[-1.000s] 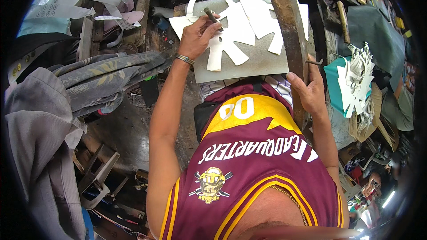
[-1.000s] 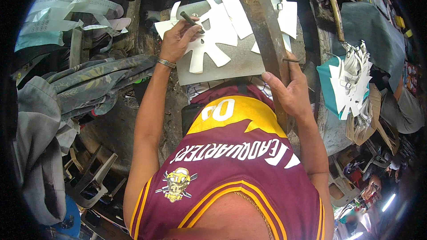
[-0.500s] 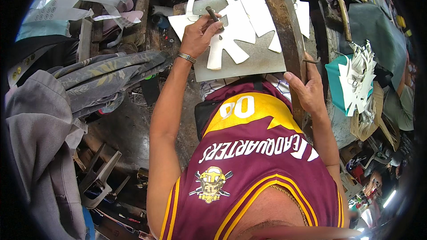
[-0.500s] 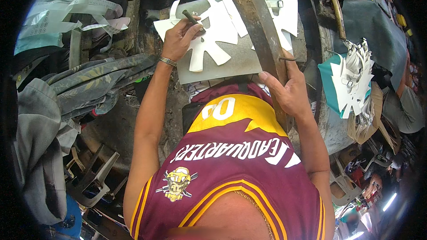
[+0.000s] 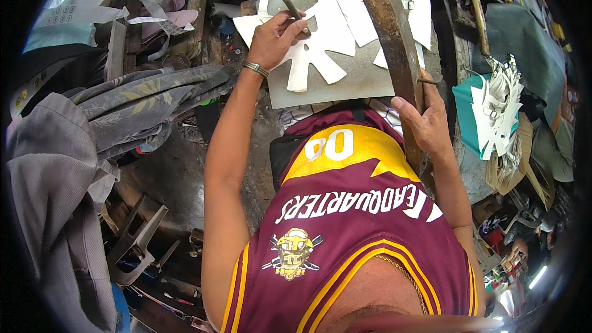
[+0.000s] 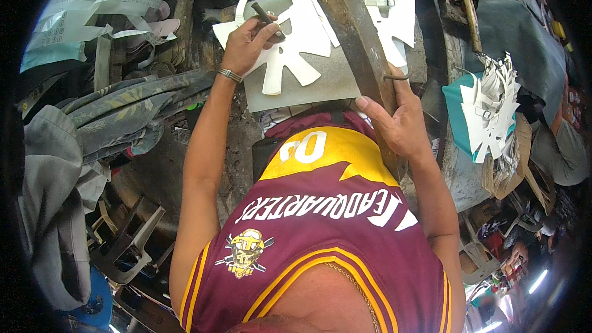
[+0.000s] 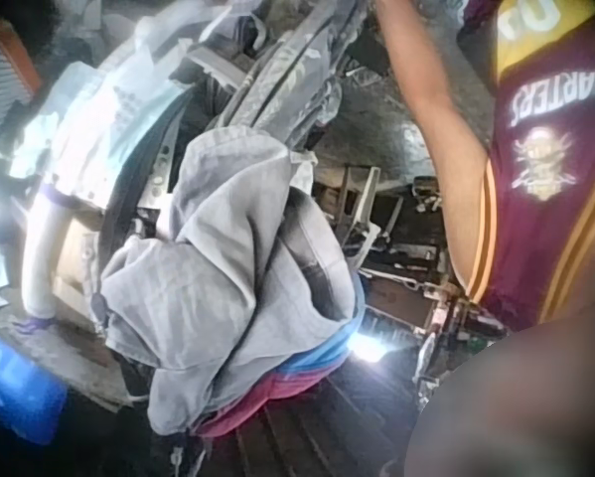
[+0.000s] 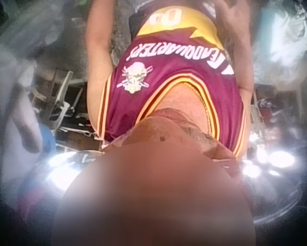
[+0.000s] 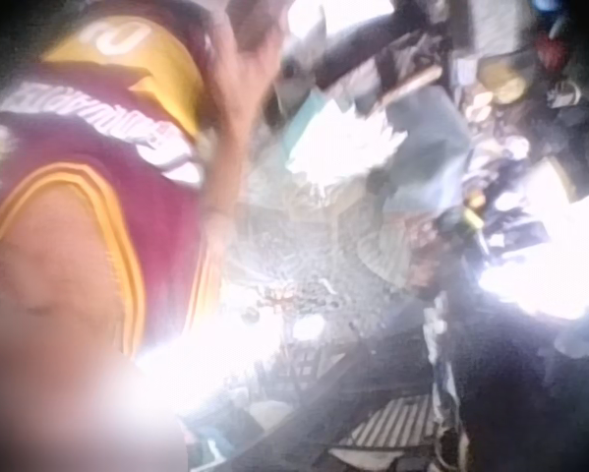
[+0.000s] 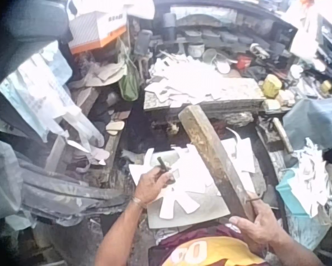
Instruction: The person repeatedly picks white shoe parts, places them on a work surface, and uses a metal punch and hammer to drive fasteners into each part. Finished parts are set aside on the workbench.
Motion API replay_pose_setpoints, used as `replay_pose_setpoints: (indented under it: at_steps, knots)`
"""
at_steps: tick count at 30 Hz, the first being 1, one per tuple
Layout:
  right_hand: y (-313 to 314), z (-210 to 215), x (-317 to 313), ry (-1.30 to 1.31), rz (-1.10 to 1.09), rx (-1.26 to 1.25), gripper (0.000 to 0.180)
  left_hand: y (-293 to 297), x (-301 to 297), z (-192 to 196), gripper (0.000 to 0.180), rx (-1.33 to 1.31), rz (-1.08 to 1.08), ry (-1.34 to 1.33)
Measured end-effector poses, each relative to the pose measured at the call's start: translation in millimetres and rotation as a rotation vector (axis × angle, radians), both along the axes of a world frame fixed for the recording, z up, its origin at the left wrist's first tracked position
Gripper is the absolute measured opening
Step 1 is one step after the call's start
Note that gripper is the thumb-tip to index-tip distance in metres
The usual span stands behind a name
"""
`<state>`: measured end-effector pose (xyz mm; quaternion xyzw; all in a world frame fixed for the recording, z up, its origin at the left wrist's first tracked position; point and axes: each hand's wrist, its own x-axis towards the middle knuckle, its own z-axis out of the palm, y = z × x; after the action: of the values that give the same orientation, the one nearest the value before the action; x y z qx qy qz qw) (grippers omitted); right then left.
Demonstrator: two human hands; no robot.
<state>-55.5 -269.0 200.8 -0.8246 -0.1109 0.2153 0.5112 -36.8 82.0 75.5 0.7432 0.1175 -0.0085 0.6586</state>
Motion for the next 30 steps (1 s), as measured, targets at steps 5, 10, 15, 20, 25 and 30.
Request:
replay_pose_setpoints:
  at_steps: [5, 10, 15, 20, 25, 30]
  knots:
    - [1.3, 1.3, 1.0, 0.009, 0.034, 0.023, 0.079, 5.9, 6.3, -4.4, 0.034, -0.047, 0.01, 0.024]
    - [1.5, 1.2, -0.2, 0.014, 0.016, 0.006, 0.076, 5.7, 3.4, -8.2, 0.033, -0.042, -0.008, 0.012]
    - [2.2, -1.4, -0.1, -0.029, 0.052, 0.032, 0.076, 4.5, 1.7, -5.4, 0.033, -0.042, -0.018, 0.017]
    - [2.9, -3.2, -1.7, -0.018, 0.039, 0.028, 0.077, 2.7, 0.5, -3.1, 0.032, -0.086, -0.024, 0.007]
    - [3.5, -4.7, -2.6, -0.02, 0.054, 0.026, 0.078, 2.1, -0.5, -4.5, 0.03, -0.101, -0.032, -0.014]
    - [5.1, -6.5, -2.8, -0.032, 0.063, 0.014, 0.078, 1.3, -1.3, -7.7, 0.029, -0.093, -0.032, -0.041]
